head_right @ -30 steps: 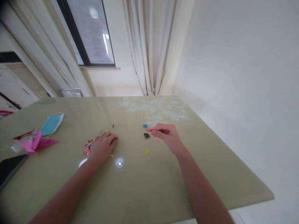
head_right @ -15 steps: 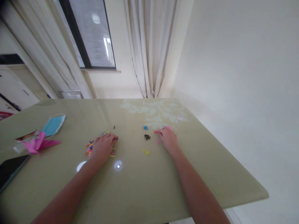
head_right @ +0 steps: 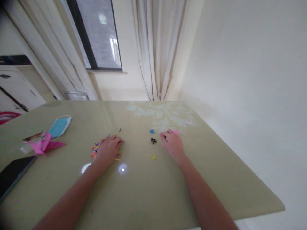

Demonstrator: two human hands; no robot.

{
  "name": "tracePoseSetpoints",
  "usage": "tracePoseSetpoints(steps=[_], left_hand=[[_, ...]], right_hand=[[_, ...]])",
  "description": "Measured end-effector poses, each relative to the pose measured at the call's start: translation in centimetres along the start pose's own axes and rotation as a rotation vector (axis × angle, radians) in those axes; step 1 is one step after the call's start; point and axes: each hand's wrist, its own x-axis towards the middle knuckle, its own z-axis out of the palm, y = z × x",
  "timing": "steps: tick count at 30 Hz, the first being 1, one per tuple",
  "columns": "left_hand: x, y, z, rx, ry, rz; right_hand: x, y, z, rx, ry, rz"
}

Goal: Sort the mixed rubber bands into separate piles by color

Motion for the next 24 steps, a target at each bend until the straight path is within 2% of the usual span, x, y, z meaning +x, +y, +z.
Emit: tracePoseSetpoints(steps=[4,6,8,12,14,18,24], left_hand=[[0.1,-0.1,-0.2,-0.075,0.09,-0.048],[0.3,-0.1,-0.3,-0.214,0.151,-0.068],[0.4,0.1,-0.4,-0.446,0.187,-0.065],[0.0,1.8,-0.4,-0.982,0.119,0.014],[-0.5,3.0,-0.4,-1.15,0.059,0.044],[-1.6,4.6,-0.7,-1.226,-0.014,0.079],[-1.9,5.1,-1.1,-1.202,-0.056,0.133]], right_hand=[[-0.3,-1.0,0.1,0.047,0.031,-0.044],[-0.5,-1.5,0.2,0.078,0.04,-0.065],[-0.6,-2.1,0.4,0.143,0.048,-0.09],[-1.2,-4.3,0.6,0.414,0.013,-0.117],[-1.7,-5.6,0.5,0.552,-0.045,-0.133],[-2.4,-7.4,0.1,0.674,-0.114,-0.185],[-2.6,-7.8,-0.4,0.695,-0.114,-0.182]])
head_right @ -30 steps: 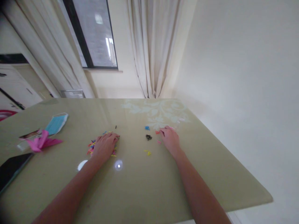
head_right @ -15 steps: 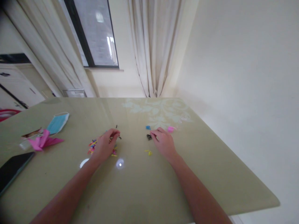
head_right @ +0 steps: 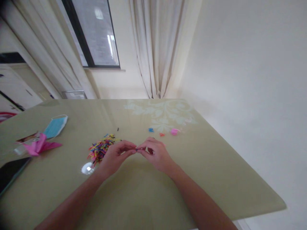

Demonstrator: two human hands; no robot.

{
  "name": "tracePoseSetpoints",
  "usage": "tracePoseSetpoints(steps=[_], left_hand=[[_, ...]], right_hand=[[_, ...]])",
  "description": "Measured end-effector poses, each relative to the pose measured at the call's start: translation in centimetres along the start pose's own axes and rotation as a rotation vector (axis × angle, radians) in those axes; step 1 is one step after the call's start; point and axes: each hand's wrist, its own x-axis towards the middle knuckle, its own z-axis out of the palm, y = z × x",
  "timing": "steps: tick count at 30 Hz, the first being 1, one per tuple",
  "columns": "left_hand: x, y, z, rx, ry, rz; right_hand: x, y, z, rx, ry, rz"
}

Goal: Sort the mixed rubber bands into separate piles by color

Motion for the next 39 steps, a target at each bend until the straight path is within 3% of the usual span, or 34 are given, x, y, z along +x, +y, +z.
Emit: tracePoseSetpoints(steps=[3,6,9,13,20,24,31,35,39], left_hand=[[0.2,0.2,-0.3,0.036,-0.013,0.008],[0.5,0.0,-1.4,0.198,0.058,0.04],[0.8,-1.0,-3.0,0.593,0.144,0.047],[0.8,-2.6,-4.4,1.05,0.086,-0.051],[1.3,-3.1,-4.4,1.088,-0.003,-0.086],[1.4,-3.1,-4.2,1.112,0.005,-0.081],[1.7,-2.6,-3.8,1.117,0.047,-0.057],[2.0,-2.6,-3.9,0.947,0.103,-0.072],[2.3,-3.0,-3.6,0.639,0.183,-0.004]], right_hand=[[0.1,-0.2,-0.6,0.094,0.018,0.049],[0.2,-0.4,-1.6,0.301,0.095,0.096],[0.3,-0.5,-2.8,0.495,0.195,0.069],[0.4,-0.7,-3.6,0.612,0.265,0.039],[0.6,0.1,-4.4,0.669,0.29,0.054],[0.9,1.7,-4.8,0.474,0.278,0.119],[4.8,6.7,-3.8,-0.268,0.192,0.286],[7.3,9.0,-3.3,-0.354,0.174,0.309],[7.8,9.9,-3.0,-0.393,0.193,0.328]])
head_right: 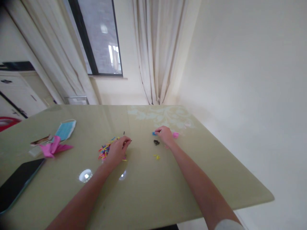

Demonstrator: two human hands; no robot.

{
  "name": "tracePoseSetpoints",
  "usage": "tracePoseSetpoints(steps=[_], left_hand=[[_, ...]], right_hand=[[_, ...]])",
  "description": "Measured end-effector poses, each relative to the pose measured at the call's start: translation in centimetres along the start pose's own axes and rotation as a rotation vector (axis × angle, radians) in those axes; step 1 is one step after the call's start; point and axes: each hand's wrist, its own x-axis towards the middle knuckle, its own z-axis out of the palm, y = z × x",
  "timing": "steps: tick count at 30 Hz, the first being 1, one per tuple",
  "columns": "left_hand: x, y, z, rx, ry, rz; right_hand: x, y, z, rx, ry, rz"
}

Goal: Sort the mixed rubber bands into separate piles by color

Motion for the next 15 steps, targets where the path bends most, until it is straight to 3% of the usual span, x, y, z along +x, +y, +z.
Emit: tracePoseSetpoints(steps=[5,8,12,15], left_hand=[[0.0,0.6,0.9,-0.424,0.031,-0.015],[-0.4,1.3,1.2,-0.583,0.018,-0.046],[-0.9,1.9,1.3,-0.704,-0.042,-0.094],[-1.3,2.2,1.5,-0.728,-0.09,-0.11]], right_hand=[[-3.1,-0.8,-0.3,0.033,0.055,-0.024],[-5.8,-2.6,-0.3,0.19,0.012,-0.184],[-8.0,-5.2,0.3,0.323,-0.108,-0.353],[-8.7,-6.3,0.8,0.349,-0.115,-0.395]])
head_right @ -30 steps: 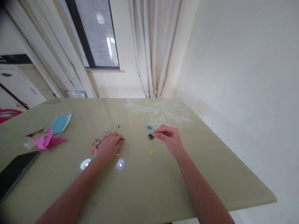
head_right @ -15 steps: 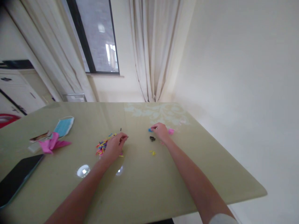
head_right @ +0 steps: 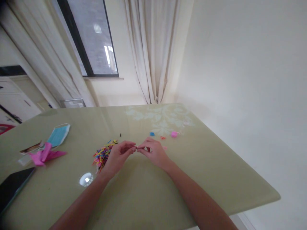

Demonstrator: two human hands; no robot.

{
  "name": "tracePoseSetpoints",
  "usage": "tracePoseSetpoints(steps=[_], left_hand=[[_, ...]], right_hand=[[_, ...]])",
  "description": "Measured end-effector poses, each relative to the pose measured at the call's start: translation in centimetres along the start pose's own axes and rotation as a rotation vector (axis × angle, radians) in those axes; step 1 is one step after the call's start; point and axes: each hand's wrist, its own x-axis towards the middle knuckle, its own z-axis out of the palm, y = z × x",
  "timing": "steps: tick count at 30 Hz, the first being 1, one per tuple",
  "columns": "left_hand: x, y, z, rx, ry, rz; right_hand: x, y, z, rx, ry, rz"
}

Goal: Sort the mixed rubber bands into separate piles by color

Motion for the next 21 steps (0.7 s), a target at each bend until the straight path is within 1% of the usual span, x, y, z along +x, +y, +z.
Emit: tracePoseSetpoints(steps=[3,6,8,9,11,13,14,15,17,21], left_hand=[[-0.2,0.2,0.3,-0.011,-0.027,-0.014],[-0.1,0.5,0.1,0.055,-0.039,0.001],[0.0,0.6,-0.6,0.228,-0.007,0.032],[0.0,0.5,-1.1,0.368,0.016,0.058],[0.1,0.2,-2.2,0.716,0.06,0.103],[0.0,-0.2,-3.0,1.027,0.057,0.103],[0.0,-0.5,-3.4,1.135,0.034,0.087],[0.0,-0.6,-3.6,1.206,0.007,0.063],[0.0,-0.8,-3.7,1.271,-0.046,0.03],[0.3,-0.5,-3.7,1.289,-0.074,0.011]], right_hand=[[0.0,-0.5,0.0,0.024,0.037,0.006],[0.2,-1.5,-1.0,0.143,0.091,0.038],[0.4,-2.5,-2.0,0.312,0.141,0.057],[0.4,-3.1,-2.6,0.401,0.168,0.055],[0.4,-3.9,-3.7,0.532,0.21,0.02],[0.3,-4.4,-4.5,0.594,0.237,-0.028],[0.2,-4.4,-4.7,0.608,0.246,-0.046],[0.2,-4.3,-4.8,0.617,0.25,-0.057],[0.1,-3.9,-4.9,0.628,0.256,-0.058],[0.1,-3.3,-5.1,0.667,0.299,-0.02]])
